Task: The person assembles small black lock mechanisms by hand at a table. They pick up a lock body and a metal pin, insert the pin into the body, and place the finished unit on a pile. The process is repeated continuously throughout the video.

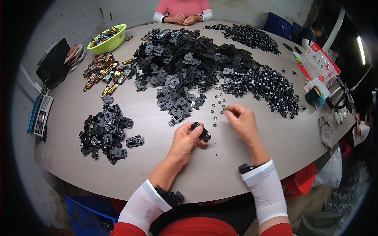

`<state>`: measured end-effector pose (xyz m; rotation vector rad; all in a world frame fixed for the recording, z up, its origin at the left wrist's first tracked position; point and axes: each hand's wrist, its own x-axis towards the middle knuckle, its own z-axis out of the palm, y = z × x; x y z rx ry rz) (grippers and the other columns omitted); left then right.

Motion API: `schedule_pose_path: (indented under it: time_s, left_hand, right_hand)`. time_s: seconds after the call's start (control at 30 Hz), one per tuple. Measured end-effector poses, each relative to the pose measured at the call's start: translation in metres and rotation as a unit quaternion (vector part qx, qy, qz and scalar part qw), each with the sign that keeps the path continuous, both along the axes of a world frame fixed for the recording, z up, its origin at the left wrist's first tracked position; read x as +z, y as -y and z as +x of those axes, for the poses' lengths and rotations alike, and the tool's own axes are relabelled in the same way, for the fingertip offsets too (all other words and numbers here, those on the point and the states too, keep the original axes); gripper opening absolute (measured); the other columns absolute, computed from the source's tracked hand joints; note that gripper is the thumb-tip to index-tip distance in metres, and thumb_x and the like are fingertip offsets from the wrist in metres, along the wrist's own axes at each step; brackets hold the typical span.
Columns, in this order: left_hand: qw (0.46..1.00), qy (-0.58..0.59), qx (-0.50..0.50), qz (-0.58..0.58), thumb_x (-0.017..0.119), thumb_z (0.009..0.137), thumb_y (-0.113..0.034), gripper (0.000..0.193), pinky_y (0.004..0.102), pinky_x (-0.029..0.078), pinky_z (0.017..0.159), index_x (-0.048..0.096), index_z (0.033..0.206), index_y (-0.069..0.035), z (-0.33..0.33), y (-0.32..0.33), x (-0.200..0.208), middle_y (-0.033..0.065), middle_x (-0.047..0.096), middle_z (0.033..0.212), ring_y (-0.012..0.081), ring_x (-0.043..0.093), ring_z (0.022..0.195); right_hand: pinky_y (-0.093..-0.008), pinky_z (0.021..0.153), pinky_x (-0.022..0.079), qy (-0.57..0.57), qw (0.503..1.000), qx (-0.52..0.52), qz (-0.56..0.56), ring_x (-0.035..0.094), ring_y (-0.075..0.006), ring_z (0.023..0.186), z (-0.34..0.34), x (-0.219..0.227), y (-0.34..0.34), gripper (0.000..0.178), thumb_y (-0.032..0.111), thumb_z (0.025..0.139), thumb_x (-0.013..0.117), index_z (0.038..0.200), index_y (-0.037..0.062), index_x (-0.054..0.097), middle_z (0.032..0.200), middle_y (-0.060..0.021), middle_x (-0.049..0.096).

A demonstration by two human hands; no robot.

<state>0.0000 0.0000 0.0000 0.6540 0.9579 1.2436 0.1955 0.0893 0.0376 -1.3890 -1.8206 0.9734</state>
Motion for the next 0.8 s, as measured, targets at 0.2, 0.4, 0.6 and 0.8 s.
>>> schedule_pose_path:
  time_s: [0.2, 0.4, 0.6, 0.8]
  left_hand:
    - [1.0, -0.014, -0.01, -0.001, 0.061, 0.096, -0.018, 0.022, 0.0283, 0.056, 0.068, 0.059, 0.111, -0.002, -0.004, -0.006, 0.003, 0.0051, 0.065, 0.092, 0.0129, 0.064, 0.079]
    - [1.0, -0.002, 0.005, -0.021, 0.061, 0.097, -0.02, 0.025, 0.0281, 0.057, 0.07, 0.058, 0.115, -0.003, 0.0, -0.004, 0.006, 0.0048, 0.064, 0.096, 0.0124, 0.063, 0.082]
    - [0.999, -0.002, 0.023, -0.026, 0.063, 0.096, -0.021, 0.026, 0.0272, 0.057, 0.07, 0.058, 0.115, -0.003, -0.001, -0.003, 0.01, 0.0039, 0.064, 0.095, 0.012, 0.064, 0.081]
    - [0.995, 0.028, 0.091, -0.027, 0.064, 0.095, -0.019, 0.018, 0.027, 0.057, 0.072, 0.058, 0.102, -0.003, -0.009, -0.006, 0.008, 0.0046, 0.065, 0.095, 0.0122, 0.065, 0.083]
  right_hand:
    - [-0.0399, 0.087, 0.048, 0.225, 0.939, 0.066, 0.251, 0.059, -0.0299, 0.098, -0.001, 0.003, -0.053, 0.026, 0.008, 0.079, 0.067, 0.104, 0.0048, 0.071, 0.094, -0.0128, 0.064]
    - [-0.0398, 0.092, 0.046, 0.349, 0.886, 0.169, 0.252, 0.058, -0.0314, 0.1, -0.024, 0.009, -0.081, 0.03, 0.011, 0.077, 0.067, 0.107, 0.0072, 0.071, 0.097, -0.0139, 0.063]
    - [-0.0401, 0.087, 0.047, 0.37, 0.863, 0.201, 0.281, 0.059, -0.0313, 0.097, -0.031, 0.012, -0.088, 0.025, 0.013, 0.074, 0.07, 0.098, 0.0042, 0.071, 0.094, -0.0131, 0.065]
    - [-0.037, 0.081, 0.047, 0.132, 0.945, 0.168, 0.247, 0.059, -0.0277, 0.09, -0.031, 0.021, -0.029, 0.025, 0.016, 0.073, 0.074, 0.093, 0.0011, 0.068, 0.087, -0.0109, 0.064]
